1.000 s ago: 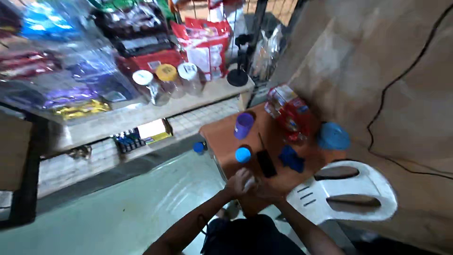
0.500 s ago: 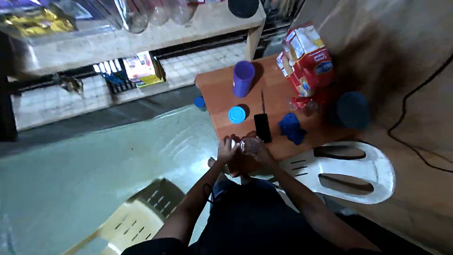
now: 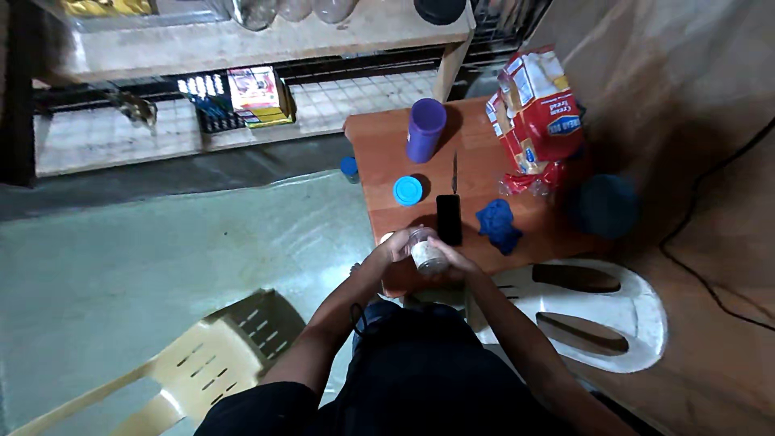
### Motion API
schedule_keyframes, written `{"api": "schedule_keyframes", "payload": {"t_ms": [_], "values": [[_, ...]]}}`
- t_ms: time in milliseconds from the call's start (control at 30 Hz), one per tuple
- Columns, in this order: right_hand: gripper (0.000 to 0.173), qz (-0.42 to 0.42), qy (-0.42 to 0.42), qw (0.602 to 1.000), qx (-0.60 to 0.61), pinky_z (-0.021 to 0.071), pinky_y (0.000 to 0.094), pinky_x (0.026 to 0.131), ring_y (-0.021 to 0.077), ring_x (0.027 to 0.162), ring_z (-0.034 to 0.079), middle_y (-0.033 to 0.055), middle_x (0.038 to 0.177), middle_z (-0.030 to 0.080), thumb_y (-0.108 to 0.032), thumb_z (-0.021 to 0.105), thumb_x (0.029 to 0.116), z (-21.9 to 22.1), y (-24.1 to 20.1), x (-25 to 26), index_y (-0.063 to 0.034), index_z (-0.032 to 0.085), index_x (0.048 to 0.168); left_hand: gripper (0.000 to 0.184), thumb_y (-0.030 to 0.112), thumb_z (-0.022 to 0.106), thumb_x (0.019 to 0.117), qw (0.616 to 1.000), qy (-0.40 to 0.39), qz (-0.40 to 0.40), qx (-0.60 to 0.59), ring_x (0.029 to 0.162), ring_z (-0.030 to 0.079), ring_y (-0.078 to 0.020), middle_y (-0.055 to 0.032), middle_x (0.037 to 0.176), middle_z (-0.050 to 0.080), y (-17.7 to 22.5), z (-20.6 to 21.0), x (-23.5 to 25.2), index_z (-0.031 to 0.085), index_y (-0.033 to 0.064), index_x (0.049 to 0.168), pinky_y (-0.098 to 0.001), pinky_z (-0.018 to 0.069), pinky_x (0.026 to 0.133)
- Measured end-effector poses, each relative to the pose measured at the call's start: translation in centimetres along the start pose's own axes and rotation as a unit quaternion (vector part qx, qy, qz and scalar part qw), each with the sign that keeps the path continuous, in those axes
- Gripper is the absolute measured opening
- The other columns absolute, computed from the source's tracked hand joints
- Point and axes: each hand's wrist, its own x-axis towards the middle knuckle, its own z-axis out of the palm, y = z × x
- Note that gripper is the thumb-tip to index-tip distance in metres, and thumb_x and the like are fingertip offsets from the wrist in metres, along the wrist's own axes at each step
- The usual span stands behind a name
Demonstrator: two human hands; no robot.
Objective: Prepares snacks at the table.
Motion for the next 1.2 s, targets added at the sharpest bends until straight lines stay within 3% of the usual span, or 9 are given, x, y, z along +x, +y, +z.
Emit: {"api": "schedule_keyframes", "payload": {"t_ms": [67,133,267,367,567,900,1000,1067,1200], "values": [[0.059,-0.013,0.020,0.999,-0.033,0.0592,0.0368,0.071,0.0217,0.082,0.070,0.0137,0.104,0.071,-0.057,0.036,0.1071,0.1,-0.2,-0.7,-0.0105,0.055,0.139,0.038,0.033,0.037,0.1123,0.996,-0.005,0.015,0.089,0.084,0.067,-0.0102,-0.0037,0.097,0.070,0.8,-0.4,-0.5,0.061,0.0055,0.125,-0.0308,0.0573,0.079],[0.048,-0.064,0.052,0.994,-0.065,0.0581,0.0379,0.088,0.0200,0.099,0.068,0.0149,0.118,0.069,-0.038,0.051,0.1081,-0.1,0.0,-0.8,-0.0042,0.053,0.142,0.030,0.020,0.049,0.1091,0.967,-0.001,0.066,0.245,0.082,0.063,-0.0109,-0.0093,0.100,0.069,2.2,-0.7,-1.0,0.063,-0.0016,0.124,-0.0318,0.0548,0.078],[0.059,-0.199,0.058,0.973,-0.099,0.0536,0.0393,0.106,0.0205,0.120,0.065,0.0186,0.136,0.062,-0.011,0.071,0.0965,-1.3,1.5,1.5,0.0018,0.045,0.148,0.022,0.010,0.069,0.0972,0.807,-0.042,0.241,0.537,0.103,0.070,-0.0307,-0.0220,0.109,0.072,4.6,-1.7,-0.6,0.072,-0.0045,0.114,-0.0494,0.0534,0.098],[0.069,-0.238,0.069,0.964,-0.093,0.0546,0.0392,0.106,0.0215,0.121,0.065,0.0203,0.137,0.061,-0.005,0.074,0.0915,-1.4,1.5,3.2,0.0031,0.039,0.150,0.020,0.014,0.068,0.0981,0.714,-0.016,0.297,0.634,0.111,0.068,-0.0353,-0.0209,0.116,0.071,5.5,-1.4,-0.5,0.073,0.0003,0.112,-0.0533,0.0519,0.103],[0.095,-0.306,0.117,0.935,-0.137,0.0489,0.0382,0.112,0.0251,0.130,0.058,0.0244,0.143,0.055,-0.008,0.089,0.0742,-2.2,1.4,6.1,0.0063,0.035,0.151,0.024,0.016,0.061,0.1029,0.631,0.066,0.329,0.700,0.117,0.065,-0.0390,-0.0227,0.123,0.066,5.3,-0.4,-1.3,0.071,-0.0017,0.116,-0.0539,0.0543,0.098],[0.091,-0.304,0.284,0.875,-0.248,0.0488,0.0521,0.110,0.0393,0.128,0.061,0.0295,0.139,0.059,-0.008,0.089,0.0775,-2.2,4.0,9.8,0.0057,0.037,0.152,0.019,0.011,0.066,0.0989,0.710,0.036,0.306,0.633,0.109,0.067,-0.0360,-0.0237,0.119,0.066,5.2,0.1,0.0,0.070,-0.0048,0.109,-0.0498,0.0540,0.098],[0.109,-0.254,0.250,0.882,-0.309,0.0402,0.0528,0.118,0.0395,0.146,0.042,0.0267,0.162,0.034,-0.009,0.086,0.0816,-2.5,3.0,6.1,-0.0018,0.014,0.163,0.019,0.012,0.069,0.0974,0.715,0.036,0.335,0.613,0.104,0.068,-0.0348,-0.0226,0.113,0.067,5.8,-0.2,-0.4,0.071,-0.0041,0.108,-0.0493,0.0554,0.095],[0.098,-0.271,0.267,0.878,-0.292,0.0359,0.0546,0.121,0.0401,0.152,0.032,0.0233,0.167,0.026,-0.005,0.080,0.0852,-2.6,1.7,2.5,-0.0029,0.020,0.163,0.021,0.014,0.072,0.0955,0.715,0.046,0.370,0.591,0.099,0.069,-0.0327,-0.0210,0.108,0.068,6.7,-0.3,-1.4,0.072,-0.0036,0.107,-0.0480,0.0563,0.092],[0.064,-0.336,0.177,0.913,-0.148,0.0478,0.0447,0.111,0.0246,0.138,0.052,0.0142,0.155,0.048,-0.021,0.066,0.0985,-2.6,-1.4,-2.6,-0.0065,0.039,0.155,0.019,0.013,0.077,0.0905,0.723,-0.007,0.436,0.536,0.091,0.068,-0.0242,-0.0168,0.098,0.070,9.1,1.6,-4.9,0.074,-0.0025,0.102,-0.0395,0.0565,0.087]]}}
